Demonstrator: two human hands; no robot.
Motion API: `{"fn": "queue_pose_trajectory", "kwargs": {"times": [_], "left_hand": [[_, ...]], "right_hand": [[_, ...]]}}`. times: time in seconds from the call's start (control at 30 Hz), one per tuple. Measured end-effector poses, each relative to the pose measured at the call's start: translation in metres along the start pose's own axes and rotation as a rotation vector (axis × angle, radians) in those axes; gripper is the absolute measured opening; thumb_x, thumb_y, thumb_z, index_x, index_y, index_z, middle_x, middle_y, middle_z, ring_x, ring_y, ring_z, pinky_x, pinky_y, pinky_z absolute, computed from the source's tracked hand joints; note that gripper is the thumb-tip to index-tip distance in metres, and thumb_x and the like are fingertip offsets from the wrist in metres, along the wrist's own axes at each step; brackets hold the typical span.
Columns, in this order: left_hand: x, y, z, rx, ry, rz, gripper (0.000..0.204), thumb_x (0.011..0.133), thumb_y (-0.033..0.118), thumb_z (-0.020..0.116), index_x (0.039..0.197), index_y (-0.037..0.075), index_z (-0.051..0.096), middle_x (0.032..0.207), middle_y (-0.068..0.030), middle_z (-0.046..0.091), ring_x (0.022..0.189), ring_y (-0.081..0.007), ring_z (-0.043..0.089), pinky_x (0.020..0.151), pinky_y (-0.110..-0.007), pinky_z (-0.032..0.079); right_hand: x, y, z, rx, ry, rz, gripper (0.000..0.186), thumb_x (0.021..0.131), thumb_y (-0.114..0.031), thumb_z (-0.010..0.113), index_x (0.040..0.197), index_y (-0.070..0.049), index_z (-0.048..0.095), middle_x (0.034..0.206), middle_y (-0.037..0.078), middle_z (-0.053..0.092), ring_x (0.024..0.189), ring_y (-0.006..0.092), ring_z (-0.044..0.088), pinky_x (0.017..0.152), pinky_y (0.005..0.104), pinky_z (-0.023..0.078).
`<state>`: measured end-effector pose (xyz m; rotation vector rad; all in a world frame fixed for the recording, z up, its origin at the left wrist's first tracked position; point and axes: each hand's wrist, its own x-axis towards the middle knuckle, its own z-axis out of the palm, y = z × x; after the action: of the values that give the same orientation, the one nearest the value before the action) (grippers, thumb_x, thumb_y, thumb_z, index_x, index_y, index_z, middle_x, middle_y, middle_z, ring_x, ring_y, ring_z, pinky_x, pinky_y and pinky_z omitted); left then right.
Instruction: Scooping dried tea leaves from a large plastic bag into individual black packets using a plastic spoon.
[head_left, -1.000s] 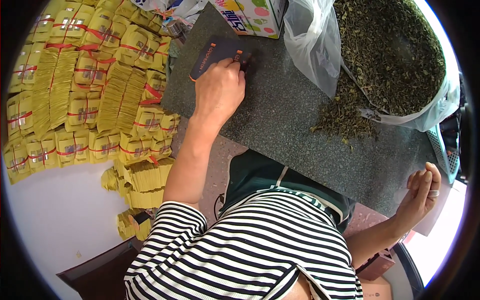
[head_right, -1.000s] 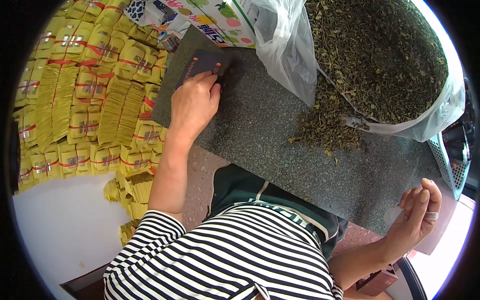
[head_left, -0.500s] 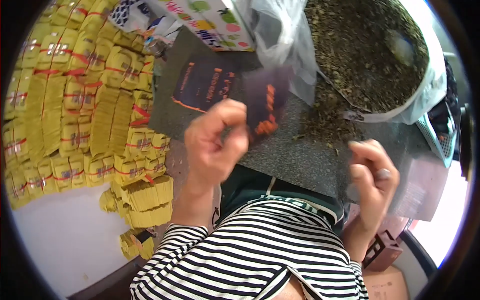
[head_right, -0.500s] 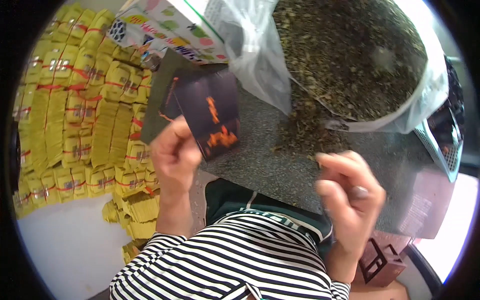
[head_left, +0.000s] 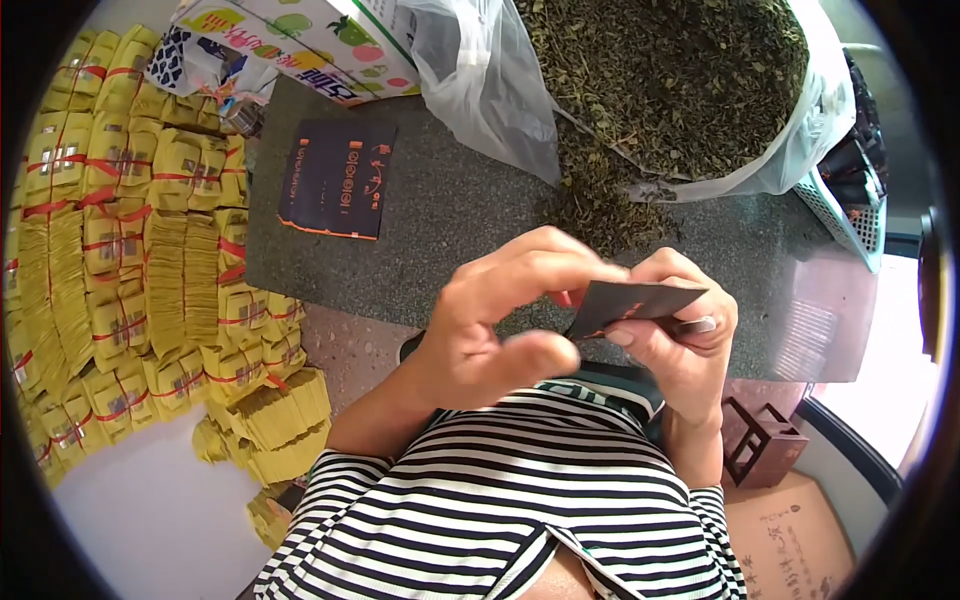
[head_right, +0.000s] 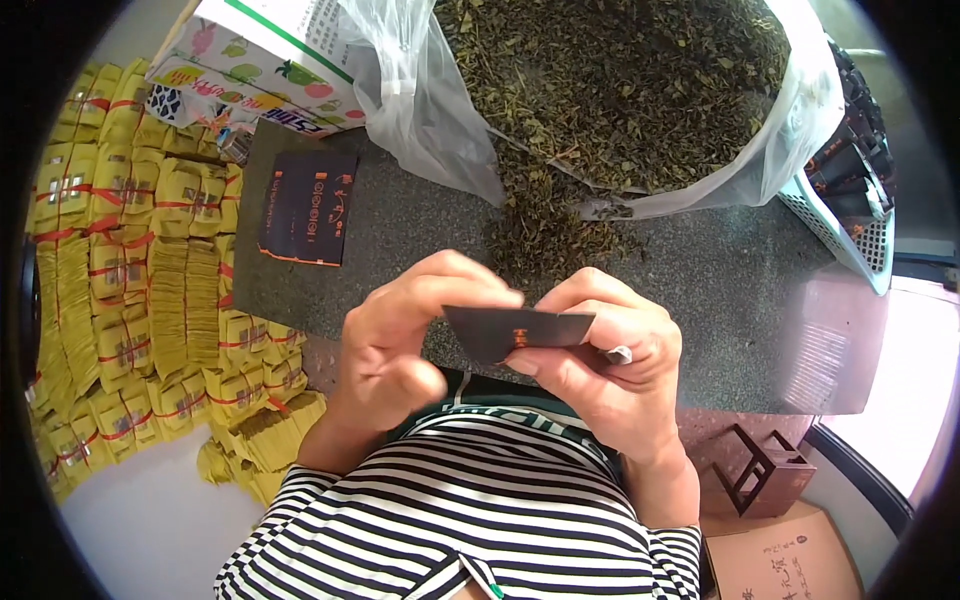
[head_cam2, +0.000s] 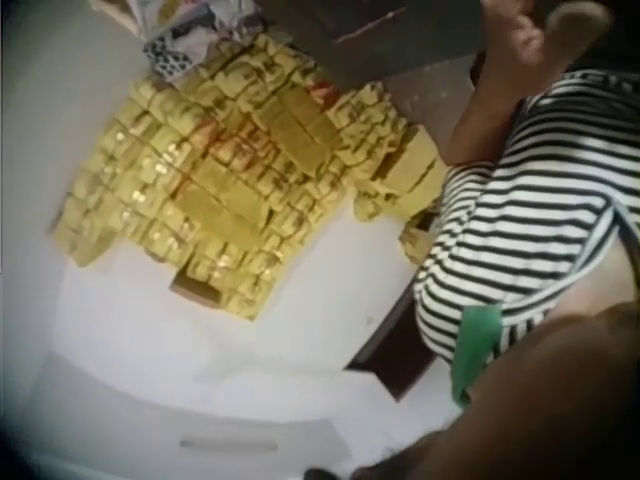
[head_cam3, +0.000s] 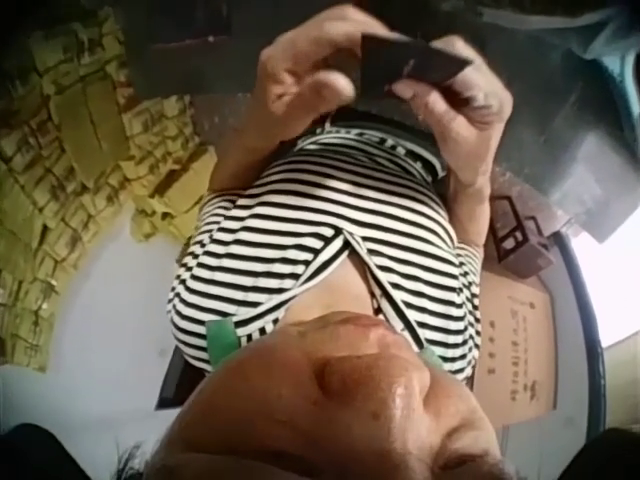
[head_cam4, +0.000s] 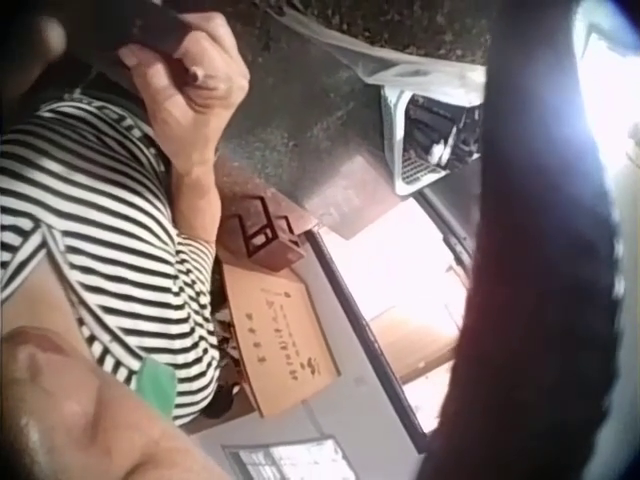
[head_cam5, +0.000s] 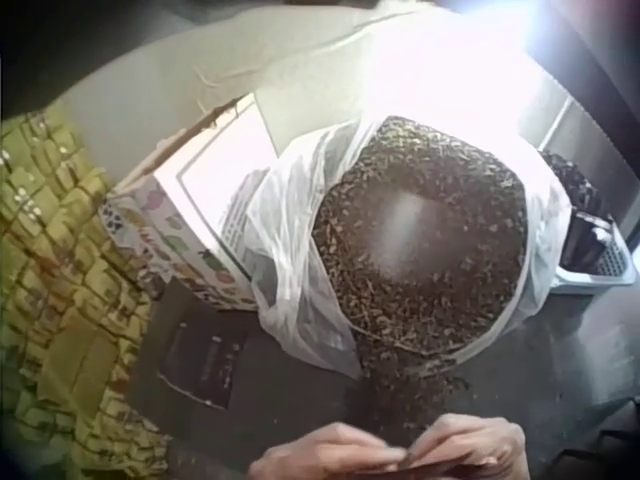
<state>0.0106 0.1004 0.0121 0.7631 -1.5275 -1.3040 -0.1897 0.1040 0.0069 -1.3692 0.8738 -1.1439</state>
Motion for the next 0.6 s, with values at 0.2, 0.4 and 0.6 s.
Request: {"fn": "queue_pose_trajectory", "kwargs": {"times": [0.2,0.4,0.6], "left_hand": [[0.011,0.004,0.005,-0.135,-0.135,-0.085,0.018,0.081,0.003,0.076,0.099,0.001,0.075,0.097,-0.0114,0.063,0.087,-0.0178,0.061,0.081,-0.029,0.046],[0.014,0.0,0.001,0.092,0.008,0.095,0.017,0.07,0.005,0.085,0.08,0.007,0.072,0.077,-0.0036,0.065,0.076,-0.017,0.062,0.093,-0.042,0.045],[0.016,-0.01,0.01,0.065,0.017,0.158,0.03,0.065,0.007,0.09,0.07,0.008,0.06,0.069,-0.0014,0.062,0.066,-0.0148,0.06,0.093,-0.046,0.044]], "right_hand": [[-0.003,0.008,0.002,-0.105,-0.042,-0.065,0.018,0.067,-0.006,0.082,0.074,-0.002,0.066,0.074,0.003,0.057,0.06,0.0079,0.046,0.051,0.0227,0.033],[-0.01,0.004,-0.003,-0.052,-0.014,0.107,0.05,0.054,-0.013,0.093,0.098,-0.003,0.071,0.091,-0.002,0.059,0.059,-0.0008,0.039,0.049,0.0167,0.024],[-0.014,0.001,-0.013,0.023,-0.079,0.232,0.054,0.061,-0.01,0.09,0.11,0.002,0.071,0.097,0.005,0.064,0.06,0.0015,0.045,0.05,0.0182,0.03]]}}
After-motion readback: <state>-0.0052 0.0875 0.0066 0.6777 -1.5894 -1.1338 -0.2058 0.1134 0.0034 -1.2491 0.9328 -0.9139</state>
